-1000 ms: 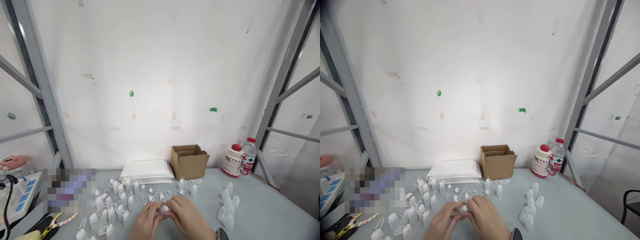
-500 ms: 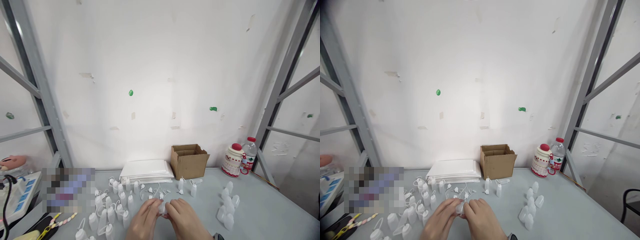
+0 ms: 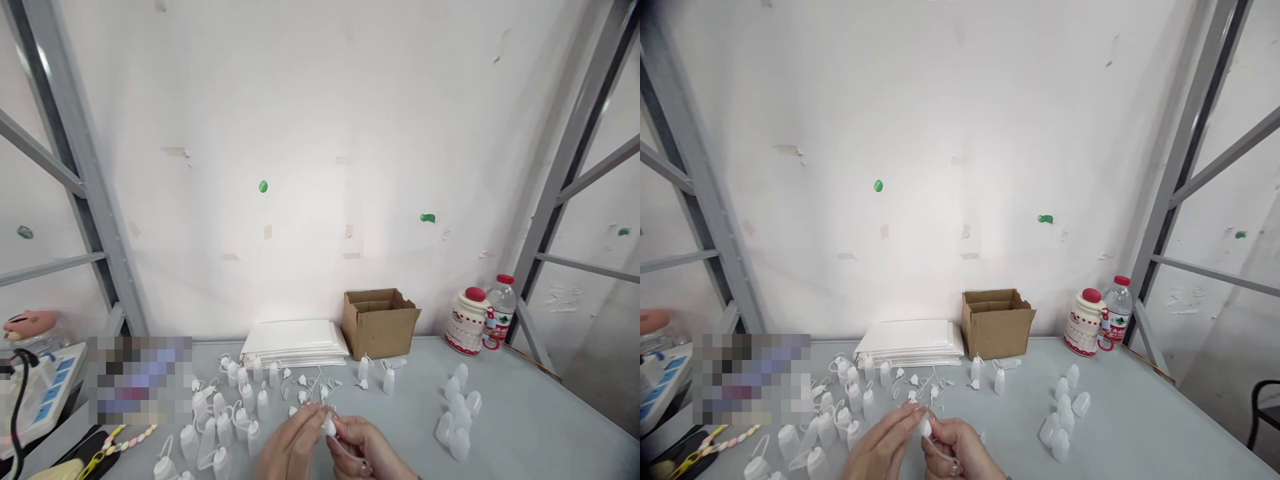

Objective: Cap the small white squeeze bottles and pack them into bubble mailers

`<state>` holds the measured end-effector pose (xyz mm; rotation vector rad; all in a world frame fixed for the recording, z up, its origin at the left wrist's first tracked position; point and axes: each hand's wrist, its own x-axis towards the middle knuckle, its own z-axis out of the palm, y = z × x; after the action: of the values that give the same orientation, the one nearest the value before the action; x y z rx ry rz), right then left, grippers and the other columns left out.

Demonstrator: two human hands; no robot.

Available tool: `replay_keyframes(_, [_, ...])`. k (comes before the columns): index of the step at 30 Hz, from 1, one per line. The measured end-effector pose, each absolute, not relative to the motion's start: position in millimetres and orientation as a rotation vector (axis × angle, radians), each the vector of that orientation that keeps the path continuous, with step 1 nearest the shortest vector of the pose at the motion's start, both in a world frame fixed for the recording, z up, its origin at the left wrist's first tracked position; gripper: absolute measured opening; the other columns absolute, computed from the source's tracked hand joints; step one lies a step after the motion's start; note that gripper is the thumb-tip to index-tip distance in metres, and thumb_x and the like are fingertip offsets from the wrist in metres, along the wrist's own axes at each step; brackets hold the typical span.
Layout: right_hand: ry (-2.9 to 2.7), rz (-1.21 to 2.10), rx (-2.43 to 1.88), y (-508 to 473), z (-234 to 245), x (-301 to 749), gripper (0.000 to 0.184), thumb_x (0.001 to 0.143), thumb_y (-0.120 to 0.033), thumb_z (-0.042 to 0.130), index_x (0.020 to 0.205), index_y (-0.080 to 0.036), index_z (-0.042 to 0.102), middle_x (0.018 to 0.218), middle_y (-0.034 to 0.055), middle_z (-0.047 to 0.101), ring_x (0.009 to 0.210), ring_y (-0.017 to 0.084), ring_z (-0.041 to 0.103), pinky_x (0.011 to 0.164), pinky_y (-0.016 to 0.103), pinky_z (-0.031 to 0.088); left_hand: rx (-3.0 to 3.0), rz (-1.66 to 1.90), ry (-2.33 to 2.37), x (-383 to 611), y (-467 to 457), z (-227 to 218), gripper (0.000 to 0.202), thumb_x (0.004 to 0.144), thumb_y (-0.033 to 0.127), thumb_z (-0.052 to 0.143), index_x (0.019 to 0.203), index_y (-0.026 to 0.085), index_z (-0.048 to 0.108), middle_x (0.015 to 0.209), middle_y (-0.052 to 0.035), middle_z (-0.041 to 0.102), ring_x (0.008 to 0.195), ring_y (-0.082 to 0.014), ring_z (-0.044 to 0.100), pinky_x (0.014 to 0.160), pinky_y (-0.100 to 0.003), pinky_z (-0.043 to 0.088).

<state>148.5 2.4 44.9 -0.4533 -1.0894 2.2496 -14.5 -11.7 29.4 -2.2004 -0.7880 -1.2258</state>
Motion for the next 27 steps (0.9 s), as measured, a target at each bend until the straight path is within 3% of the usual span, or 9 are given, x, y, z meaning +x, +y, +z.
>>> replay_keyframes(6, [-0.896,2.555,-0.359,4.7,45.2,162.2,0.030,0.076,-0.035,0.051,0.053,-0.017,0.047,0.025,-0.0114,0.030,0.023,0.003,0.015,0.026,0.016,0.011,-2.263,-1.115,-0.786,-12.5,-21.4,39.3,0.027,0.089,0.017,0.034,0.108,0.009,0.051,0.096,-0.0097,0.072,0.103,-0.0154,0.060,0.087,-0.023,0.049])
replay_keyframes(9, [-0.929,2.558,-0.457,5.1,45.4,163.0,0.035,0.080,-0.035,0.044,0.050,-0.018,0.046,0.023,-0.0110,0.028,0.021,0.004,0.014,0.025,0.016,0.009,-2.278,-1.086,-0.769,-10.9,-21.5,42.7,0.028,0.089,0.018,0.033,0.106,0.010,0.053,0.098,-0.0095,0.071,0.103,-0.0174,0.059,0.088,-0.025,0.048])
replay_keyframes(13, [-1.113,2.172,-0.852,7.6,48.3,161.2,0.053,0.081,-0.055,0.039,0.046,-0.016,0.050,0.020,-0.0091,0.030,0.017,0.003,0.018,0.024,0.016,0.010,-2.320,-1.190,-0.894,-7.6,-12.3,38.9,0.027,0.086,0.013,0.039,0.108,0.012,0.054,0.090,-0.0081,0.071,0.089,-0.0160,0.063,0.078,-0.023,0.052])
replay_keyframes(16, [-1.164,1.702,-1.072,11.1,55.3,164.7,0.059,0.071,-0.068,0.042,0.054,-0.013,0.057,0.030,-0.0046,0.045,0.022,0.006,0.034,0.026,0.017,0.022,-2.355,-1.328,-1.174,-4.1,-7.7,34.6,0.028,0.084,0.015,0.045,0.110,0.019,0.055,0.089,-0.0065,0.068,0.083,-0.0156,0.063,0.072,-0.025,0.054])
replay_keyframes(20, [-1.081,1.312,-1.033,12.4,69.0,173.1,0.047,0.066,-0.060,0.059,0.072,-0.013,0.064,0.053,-0.0009,0.057,0.042,0.008,0.047,0.044,0.021,0.037,-2.321,-1.580,-1.500,1.1,-9.4,33.7,0.029,0.084,0.026,0.046,0.111,0.026,0.055,0.089,-0.0042,0.065,0.080,-0.0157,0.063,0.068,-0.027,0.055])
replay_keyframes(24, [-1.049,1.218,-0.996,9.3,73.6,175.2,0.037,0.065,-0.050,0.065,0.079,-0.016,0.068,0.062,-0.0008,0.058,0.050,0.010,0.048,0.054,0.025,0.040,-2.369,-1.775,-1.625,4.8,-10.7,32.2,0.031,0.086,0.030,0.040,0.113,0.028,0.055,0.085,-0.0026,0.064,0.058,-0.0116,0.059,0.053,-0.022,0.053])
replay_keyframes(27, [-1.060,1.187,-1.009,7.9,71.7,173.7,0.033,0.063,-0.048,0.068,0.077,-0.018,0.070,0.065,-0.0002,0.060,0.054,0.012,0.049,0.059,0.026,0.042,-2.329,-1.809,-1.622,6.4,-10.0,28.9,0.030,0.084,0.032,0.043,0.109,0.028,0.058,0.087,-0.0037,0.065,0.066,-0.0140,0.061,0.055,-0.023,0.053])
